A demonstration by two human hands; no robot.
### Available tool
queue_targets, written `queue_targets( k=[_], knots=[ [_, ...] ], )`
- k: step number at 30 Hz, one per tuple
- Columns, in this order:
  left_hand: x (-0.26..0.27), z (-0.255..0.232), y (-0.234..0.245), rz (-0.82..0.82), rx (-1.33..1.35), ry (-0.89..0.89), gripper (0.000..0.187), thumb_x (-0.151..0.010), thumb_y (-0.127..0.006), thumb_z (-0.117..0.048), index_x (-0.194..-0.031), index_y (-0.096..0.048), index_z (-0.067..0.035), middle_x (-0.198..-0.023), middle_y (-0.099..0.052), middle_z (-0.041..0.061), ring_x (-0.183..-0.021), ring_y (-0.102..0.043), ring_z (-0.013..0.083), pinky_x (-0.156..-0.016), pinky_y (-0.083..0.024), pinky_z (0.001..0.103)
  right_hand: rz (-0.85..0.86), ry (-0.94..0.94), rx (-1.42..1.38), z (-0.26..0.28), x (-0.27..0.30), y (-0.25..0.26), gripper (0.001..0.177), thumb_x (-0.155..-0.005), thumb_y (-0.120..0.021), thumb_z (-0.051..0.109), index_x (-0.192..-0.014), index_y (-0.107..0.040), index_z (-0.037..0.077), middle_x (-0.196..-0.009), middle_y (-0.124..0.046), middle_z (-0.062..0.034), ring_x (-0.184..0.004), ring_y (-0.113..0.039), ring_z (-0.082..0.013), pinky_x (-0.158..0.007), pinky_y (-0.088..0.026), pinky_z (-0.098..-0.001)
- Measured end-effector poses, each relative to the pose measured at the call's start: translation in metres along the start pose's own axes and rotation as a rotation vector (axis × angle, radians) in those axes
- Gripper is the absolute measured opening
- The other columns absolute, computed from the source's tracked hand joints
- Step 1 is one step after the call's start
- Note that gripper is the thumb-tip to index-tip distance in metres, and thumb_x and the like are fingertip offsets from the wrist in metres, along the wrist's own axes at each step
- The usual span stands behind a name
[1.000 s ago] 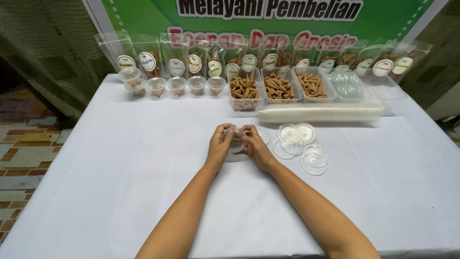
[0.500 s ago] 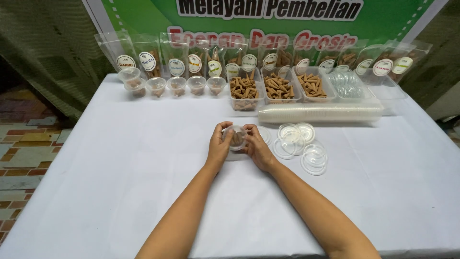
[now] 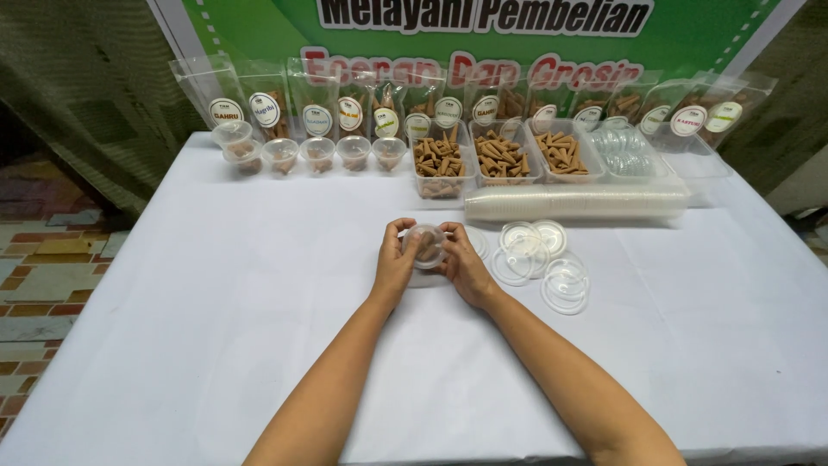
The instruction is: The person is manually packing incense sticks into small plastic containers from a larger tray and then closing them with lids.
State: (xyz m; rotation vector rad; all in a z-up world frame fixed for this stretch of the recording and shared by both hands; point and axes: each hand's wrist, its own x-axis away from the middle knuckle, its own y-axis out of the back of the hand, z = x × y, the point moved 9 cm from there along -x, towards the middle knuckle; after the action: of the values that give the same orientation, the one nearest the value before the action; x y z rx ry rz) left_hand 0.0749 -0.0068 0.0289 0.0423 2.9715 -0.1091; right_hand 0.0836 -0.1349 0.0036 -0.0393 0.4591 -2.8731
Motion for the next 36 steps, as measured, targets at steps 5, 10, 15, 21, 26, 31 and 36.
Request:
queue_targets(
  k=[5, 10, 15, 21, 26, 31, 36],
  knots=[
    [-0.01, 0.024, 0.003, 0.006, -0.007, 0.028, 0.024, -0.104, -0.053, -0.024, -0.123, -0.047, -0.011, -0.126, -0.053, 0.008, -0.109, -0.059, 0.0193, -0.097, -0.048, 0.037, -0.03, -0.001, -0.043, 0.004, 0.002, 0.003, 0.034, -0.097, -0.051, 0.033, -0.127, -0.04, 0.022, -0.113, -0.041, -0.0012, -0.101, -0.064, -0.0189, -0.085, -0.06, -0.0327],
    [-0.01, 0.019, 0.007, -0.012, -0.021, 0.021, 0.015, -0.105, -0.051, -0.025, -0.114, -0.058, -0.015, -0.111, -0.061, 0.001, -0.103, -0.06, 0.0145, -0.091, -0.048, 0.033, 0.0, -0.008, 0.043, -0.002, 0.0, 0.001, 0.037, -0.095, -0.054, 0.032, -0.128, -0.041, 0.022, -0.111, -0.042, -0.0013, -0.099, -0.063, -0.0181, -0.081, -0.061, -0.0316],
    [-0.005, 0.008, 0.002, -0.009, -0.021, -0.029, 0.023, -0.104, -0.055, -0.031, -0.12, -0.058, -0.015, -0.116, -0.063, 0.005, -0.108, -0.06, 0.0184, -0.096, -0.048, 0.037, -0.003, -0.02, 0.045, 0.0, 0.003, -0.003, 0.036, -0.095, -0.053, 0.033, -0.128, -0.042, 0.022, -0.111, -0.042, -0.0015, -0.097, -0.062, -0.0171, -0.078, -0.06, -0.0299],
    [-0.01, 0.029, -0.005, 0.057, 0.008, -0.008, 0.039, -0.096, -0.064, -0.017, -0.13, -0.046, -0.009, -0.128, -0.052, 0.013, -0.107, -0.064, 0.0252, -0.098, -0.053, 0.04, -0.017, 0.003, -0.042, 0.01, 0.005, -0.003, 0.034, -0.098, -0.05, 0.032, -0.129, -0.038, 0.021, -0.113, -0.041, -0.0027, -0.104, -0.064, -0.0219, -0.085, -0.06, -0.0351],
    [-0.012, 0.021, 0.003, 0.038, -0.034, -0.003, 0.026, -0.103, -0.056, -0.021, -0.125, -0.059, -0.01, -0.123, -0.061, 0.009, -0.112, -0.064, 0.0236, -0.098, -0.051, 0.039, -0.007, 0.0, 0.034, -0.003, -0.001, 0.001, 0.035, -0.098, -0.052, 0.034, -0.128, -0.04, 0.022, -0.113, -0.042, -0.002, -0.104, -0.063, -0.0208, -0.086, -0.06, -0.0357],
    [-0.01, 0.014, 0.003, 0.023, -0.038, -0.043, 0.029, -0.103, -0.055, -0.021, -0.13, -0.058, -0.011, -0.123, -0.063, 0.009, -0.106, -0.065, 0.0195, -0.092, -0.054, 0.036, -0.001, 0.015, 0.005, -0.001, 0.0, 0.0, 0.033, -0.1, -0.05, 0.033, -0.129, -0.04, 0.021, -0.116, -0.048, -0.0042, -0.105, -0.066, -0.0235, -0.086, -0.061, -0.038],
    [-0.016, 0.03, 0.003, 0.005, 0.009, -0.057, 0.024, -0.102, -0.056, -0.018, -0.123, -0.052, -0.009, -0.116, -0.059, 0.006, -0.096, -0.063, 0.0167, -0.088, -0.053, 0.035, -0.029, 0.029, -0.079, -0.001, -0.002, 0.006, 0.033, -0.1, -0.049, 0.035, -0.128, -0.038, 0.021, -0.117, -0.05, -0.0025, -0.105, -0.066, -0.0215, -0.087, -0.061, -0.035]
  ],
)
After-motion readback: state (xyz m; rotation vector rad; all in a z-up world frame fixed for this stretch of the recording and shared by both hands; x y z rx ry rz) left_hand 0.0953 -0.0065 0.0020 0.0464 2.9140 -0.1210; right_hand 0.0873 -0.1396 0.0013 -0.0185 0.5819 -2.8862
